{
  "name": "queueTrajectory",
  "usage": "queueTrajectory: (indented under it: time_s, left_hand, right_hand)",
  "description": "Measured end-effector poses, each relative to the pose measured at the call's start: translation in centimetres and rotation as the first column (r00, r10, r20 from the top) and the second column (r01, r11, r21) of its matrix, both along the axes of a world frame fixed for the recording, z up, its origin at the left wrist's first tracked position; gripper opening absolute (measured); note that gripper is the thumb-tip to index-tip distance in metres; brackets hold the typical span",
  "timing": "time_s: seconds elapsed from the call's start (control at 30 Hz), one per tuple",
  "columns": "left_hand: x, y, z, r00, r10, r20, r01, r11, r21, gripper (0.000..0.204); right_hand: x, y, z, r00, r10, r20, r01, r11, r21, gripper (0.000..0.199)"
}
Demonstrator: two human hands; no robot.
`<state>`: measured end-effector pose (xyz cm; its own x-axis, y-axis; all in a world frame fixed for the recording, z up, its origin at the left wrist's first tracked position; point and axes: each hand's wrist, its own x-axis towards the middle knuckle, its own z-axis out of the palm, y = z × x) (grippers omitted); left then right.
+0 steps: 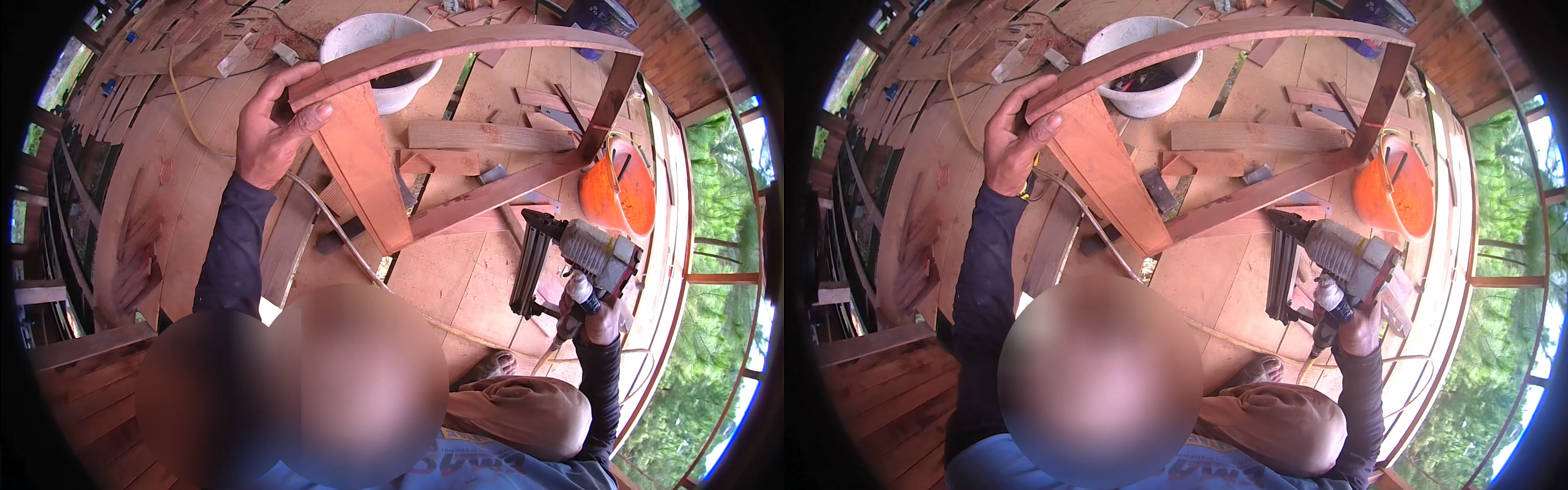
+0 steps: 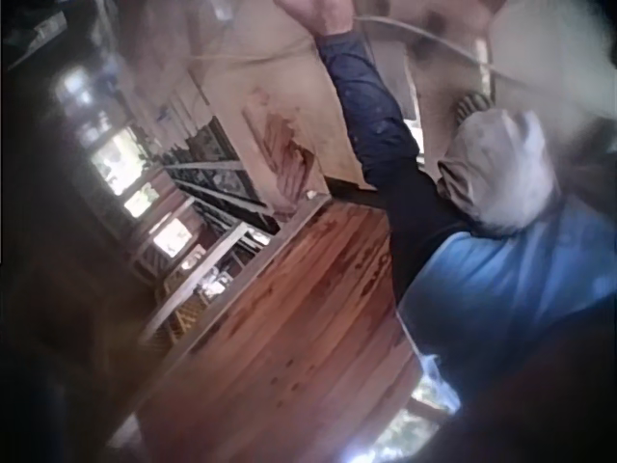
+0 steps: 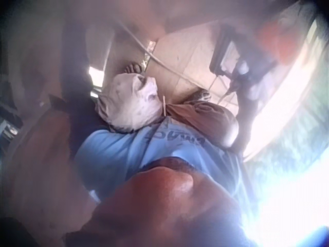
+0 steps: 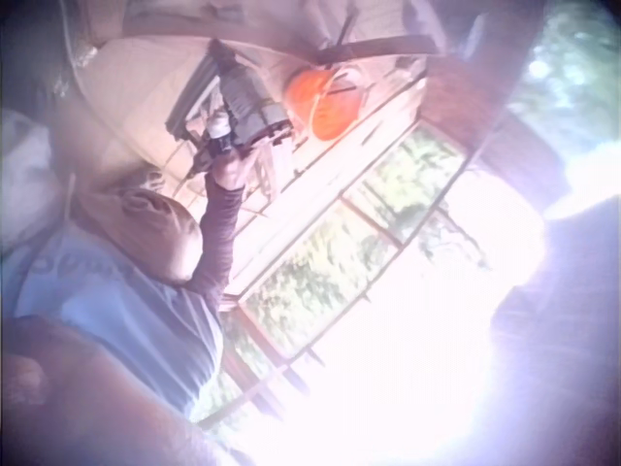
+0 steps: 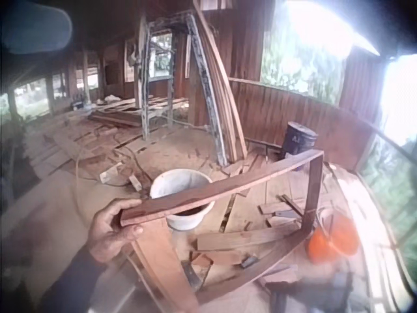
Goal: The person assembles wooden frames on a wooden floor by applying glue to the edges of planks, joining them, and securing them with a nail gun. They also use a hammer to adjust pieces and a brush to apply a finish to the assembled frames.
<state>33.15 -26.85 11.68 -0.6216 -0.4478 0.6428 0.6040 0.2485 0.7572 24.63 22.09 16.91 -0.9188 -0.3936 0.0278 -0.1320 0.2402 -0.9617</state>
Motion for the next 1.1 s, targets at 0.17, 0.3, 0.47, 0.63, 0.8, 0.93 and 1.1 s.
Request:
queueTrajectory:
  time_s: [0.17, 0.3, 0.47, 0.63, 0.8, 0.93, 1.1]
  left_hand:
    - [0.6, 0.5, 0.8, 1.000, 0.027, 0.003, -0.026, 0.988, -0.151, 0.071]
    - [1.3, 4.3, -2.0, 0.994, -0.065, -0.087, 0.075, 0.990, 0.116, 0.098]
    - [-0.1, 8.4, -6.4, 0.998, -0.062, -0.020, 0.064, 0.986, 0.154, 0.087]
    - [-0.6, 10.1, -6.8, 0.994, -0.107, -0.007, 0.106, 0.966, 0.235, 0.084]
    - [-0.6, 11.4, -6.8, 0.991, -0.127, 0.027, 0.119, 0.970, 0.213, 0.086]
    - [-0.7, 11.2, -6.8, 0.994, -0.101, 0.050, 0.092, 0.984, 0.150, 0.086]
    - [-0.4, 11.7, -6.4, 0.995, -0.097, 0.012, 0.093, 0.976, 0.198, 0.085]
  right_hand:
    - [0.2, 0.5, 0.9, 0.999, 0.048, 0.019, -0.049, 0.999, 0.019, 0.028]
    - [0.0, 1.0, 1.3, 0.999, 0.010, -0.045, -0.007, 0.997, 0.076, 0.034]
    - [0.3, 0.3, 3.0, 0.999, 0.014, 0.029, -0.017, 0.995, 0.103, 0.042]
    - [-1.3, -0.2, 5.1, 0.973, 0.149, -0.179, -0.105, 0.967, 0.233, 0.043]
    - [1.7, -2.2, 6.3, 0.910, 0.330, 0.250, -0.339, 0.941, -0.010, 0.065]
    - [1.9, -5.7, 6.6, 0.658, 0.706, -0.264, -0.522, 0.679, 0.517, 0.062]
    - [1.3, -9.4, 7.0, 0.303, 0.812, -0.499, -0.456, 0.583, 0.672, 0.070]
